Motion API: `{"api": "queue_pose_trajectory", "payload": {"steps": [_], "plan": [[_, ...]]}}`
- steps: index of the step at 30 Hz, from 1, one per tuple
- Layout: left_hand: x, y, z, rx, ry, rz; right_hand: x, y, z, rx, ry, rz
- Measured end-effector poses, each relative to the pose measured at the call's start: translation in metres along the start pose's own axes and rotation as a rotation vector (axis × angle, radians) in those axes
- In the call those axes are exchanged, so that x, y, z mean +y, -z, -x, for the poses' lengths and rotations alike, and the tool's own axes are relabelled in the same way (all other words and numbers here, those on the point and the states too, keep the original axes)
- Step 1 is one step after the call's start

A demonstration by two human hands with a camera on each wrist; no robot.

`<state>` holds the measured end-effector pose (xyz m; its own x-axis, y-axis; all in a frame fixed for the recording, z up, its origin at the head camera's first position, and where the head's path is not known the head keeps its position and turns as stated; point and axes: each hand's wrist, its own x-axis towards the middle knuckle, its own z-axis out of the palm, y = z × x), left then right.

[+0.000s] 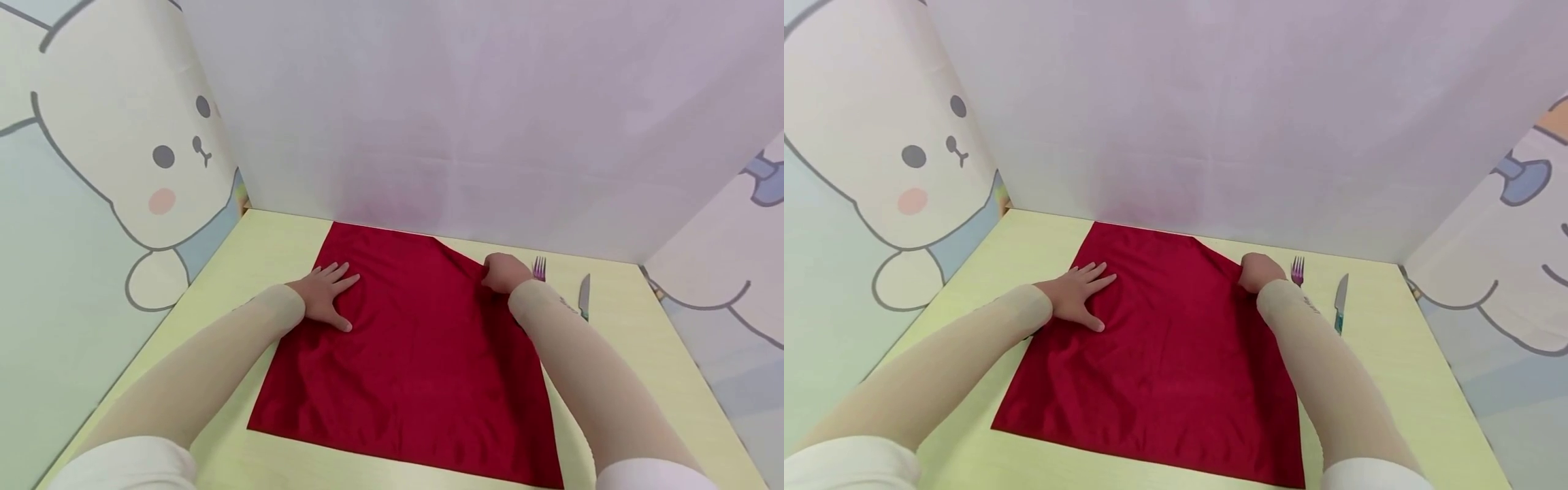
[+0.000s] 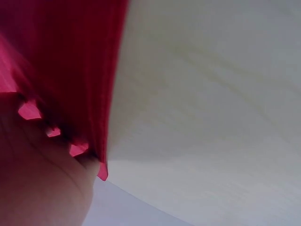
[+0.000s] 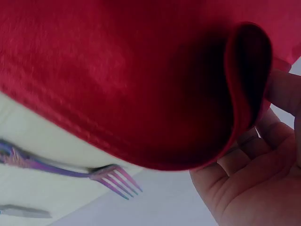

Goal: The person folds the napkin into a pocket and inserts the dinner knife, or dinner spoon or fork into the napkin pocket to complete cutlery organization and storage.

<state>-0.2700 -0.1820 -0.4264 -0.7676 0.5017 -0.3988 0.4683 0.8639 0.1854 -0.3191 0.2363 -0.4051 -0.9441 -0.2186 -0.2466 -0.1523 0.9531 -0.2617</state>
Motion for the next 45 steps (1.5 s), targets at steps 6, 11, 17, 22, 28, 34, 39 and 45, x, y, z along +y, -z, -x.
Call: {"api": "queue_pose_trajectory", "payload": {"steps": [6, 11, 17, 22, 28, 34, 39, 45], "plan": [[0.0, -0.001, 0.001, -0.002, 0.004, 0.0, 0.009, 0.012, 0.002, 0.095, 0.004, 0.034], [0.0, 0.0, 0.001, 0.009, 0.002, 0.009, 0.016, 0.015, 0.003, 0.317, -0.005, 0.158], [-0.002, -0.002, -0.001, 0.018, -0.002, 0.013, 0.015, -0.001, -0.002, 0.219, 0.106, 0.188], [-0.003, -0.003, -0.001, 0.004, -0.002, 0.011, 0.01, -0.015, -0.002, -0.073, 0.065, 0.058], [-0.003, 0.003, 0.001, -0.003, -0.004, 0.008, 0.005, -0.013, 0.004, -0.157, -0.011, -0.006], [-0.002, 0.007, 0.002, -0.003, -0.016, 0.016, 0.001, -0.007, 0.006, -0.149, -0.026, 0.01], [-0.003, 0.005, 0.001, 0.006, -0.021, 0.023, 0.005, -0.01, 0.002, -0.159, -0.032, -0.016], [-0.005, 0.004, 0.001, 0.013, -0.016, 0.034, 0.001, -0.009, 0.002, -0.161, -0.029, -0.006]]}}
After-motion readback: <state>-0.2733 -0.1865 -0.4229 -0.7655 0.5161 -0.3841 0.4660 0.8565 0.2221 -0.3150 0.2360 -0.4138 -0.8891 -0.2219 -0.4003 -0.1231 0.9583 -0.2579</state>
